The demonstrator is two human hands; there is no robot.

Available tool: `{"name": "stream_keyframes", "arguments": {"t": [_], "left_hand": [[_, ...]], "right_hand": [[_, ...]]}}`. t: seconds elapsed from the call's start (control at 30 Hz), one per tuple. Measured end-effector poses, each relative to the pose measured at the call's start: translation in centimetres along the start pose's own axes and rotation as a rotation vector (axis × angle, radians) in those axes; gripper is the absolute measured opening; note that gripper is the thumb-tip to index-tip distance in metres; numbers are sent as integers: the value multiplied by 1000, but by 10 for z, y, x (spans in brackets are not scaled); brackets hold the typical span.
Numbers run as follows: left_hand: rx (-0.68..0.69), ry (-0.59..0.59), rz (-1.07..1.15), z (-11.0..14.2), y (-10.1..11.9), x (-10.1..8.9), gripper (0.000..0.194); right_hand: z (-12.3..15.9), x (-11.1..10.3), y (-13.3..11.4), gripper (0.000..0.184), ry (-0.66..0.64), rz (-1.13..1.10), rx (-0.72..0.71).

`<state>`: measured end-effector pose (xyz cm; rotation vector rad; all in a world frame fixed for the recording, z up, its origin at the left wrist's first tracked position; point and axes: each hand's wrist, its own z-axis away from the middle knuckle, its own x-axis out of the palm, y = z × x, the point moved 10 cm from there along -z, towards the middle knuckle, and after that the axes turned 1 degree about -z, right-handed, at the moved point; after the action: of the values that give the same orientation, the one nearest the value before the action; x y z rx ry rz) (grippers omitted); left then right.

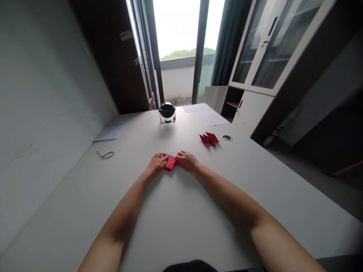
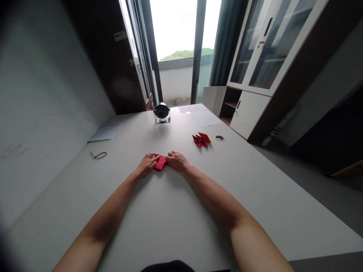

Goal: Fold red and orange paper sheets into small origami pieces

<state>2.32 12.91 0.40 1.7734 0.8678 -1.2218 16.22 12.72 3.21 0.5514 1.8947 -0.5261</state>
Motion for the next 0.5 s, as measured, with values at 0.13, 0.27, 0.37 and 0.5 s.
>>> {"name": "stream_keyframes", "arguments": {"t": [0.13, 0.27, 0.37, 0.5], "left_hand": [[-12, 9, 14, 0, 0, -3, 44], [7, -13, 63, -1, -1, 1, 45], [30, -4, 121, -2, 0, 0, 46], [-18, 72, 216, 1, -3, -12, 45]], "right_hand": [[-1, 2, -4, 12, 0, -35, 5], [-1, 1, -12, 19, 5, -84, -26], [-2, 0, -12, 18, -7, -105, -14], [-2, 0, -3, 15, -33, -80, 43]]}}
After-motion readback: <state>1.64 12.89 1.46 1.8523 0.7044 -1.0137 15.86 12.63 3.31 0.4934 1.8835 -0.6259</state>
